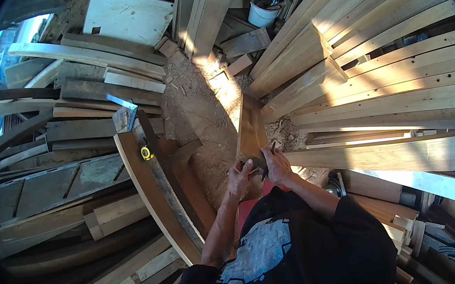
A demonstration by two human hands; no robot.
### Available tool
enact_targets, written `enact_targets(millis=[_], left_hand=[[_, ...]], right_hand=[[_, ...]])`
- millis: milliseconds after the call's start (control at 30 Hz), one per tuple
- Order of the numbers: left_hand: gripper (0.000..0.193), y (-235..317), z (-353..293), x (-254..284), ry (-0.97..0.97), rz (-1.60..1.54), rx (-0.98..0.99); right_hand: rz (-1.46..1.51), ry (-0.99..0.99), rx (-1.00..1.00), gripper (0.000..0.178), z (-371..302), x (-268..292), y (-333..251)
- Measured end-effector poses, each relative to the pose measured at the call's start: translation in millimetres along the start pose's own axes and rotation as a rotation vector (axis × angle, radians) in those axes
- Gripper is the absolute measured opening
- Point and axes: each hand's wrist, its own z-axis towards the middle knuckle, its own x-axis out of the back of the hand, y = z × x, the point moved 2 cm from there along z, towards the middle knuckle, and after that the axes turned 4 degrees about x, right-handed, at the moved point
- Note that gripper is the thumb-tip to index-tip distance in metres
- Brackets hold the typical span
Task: The person marks a wooden beam using a square ruler and a pencil, aligns wooden planks against the beam to trace lines, and measures the beam using a tape measure.
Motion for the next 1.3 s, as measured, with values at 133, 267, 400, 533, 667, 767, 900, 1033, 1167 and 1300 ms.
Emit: enact_targets(millis=[133, 267, 400, 533, 667, 767, 900, 1033, 1167, 1300], left_hand=[[0.032, -7.2, -5.2, 2.6, 0.108, -0.014, 0.049], [0.033, -14.1, -11.8, 5.4, 0.116, 0.014, 0.08], [0.035, -11.9, -12.5, 5.0, 0.1, 0.059, 0.103], [0.043, -14.4, -3.4, 4.6, 0.086, -0.023, 0.05], [0.051, -7.4, -6.1, 4.8, 0.311, 0.101, 0.164], [0.051, -18.2, 0.6, 10.0, 0.274, -0.038, 0.024], [0.048, -34.3, 14.1, 29.1, 0.268, -0.006, -0.025], [0.043, -25.1, 14.1, 26.2, 0.256, -0.041, -0.013], [0.039, -22.5, 13.3, 34.8, 0.328, -0.03, -0.036], [0.043, 7.4, 2.7, 10.7, 0.238, -0.039, 0.002]], right_hand=[[0.001, -0.039, 0.106, 0.073, -9.6, -18.7, 17.7], [-0.014, -0.079, 0.129, 0.078, -15.1, -17.9, 17.1], [-0.044, -0.141, 0.101, 0.08, -15.4, -14.7, 16.2], [-0.091, -0.154, 0.087, 0.08, -10.0, -21.5, 26.7], [0.036, -0.348, 0.065, 0.078, 28.8, 2.4, 46.7], [-0.072, 0.126, 0.019, 0.075, 98.2, 100.9, 58.9], [-0.577, 0.669, -0.096, 0.072, 179.8, 226.1, 115.8], [-0.601, 0.427, -0.446, 0.07, 220.3, 270.8, 167.8], [-0.708, 0.689, -0.386, 0.067, 231.9, 234.0, 158.5], [-0.445, 0.683, -0.284, 0.055, 208.2, 212.1, 137.5]])
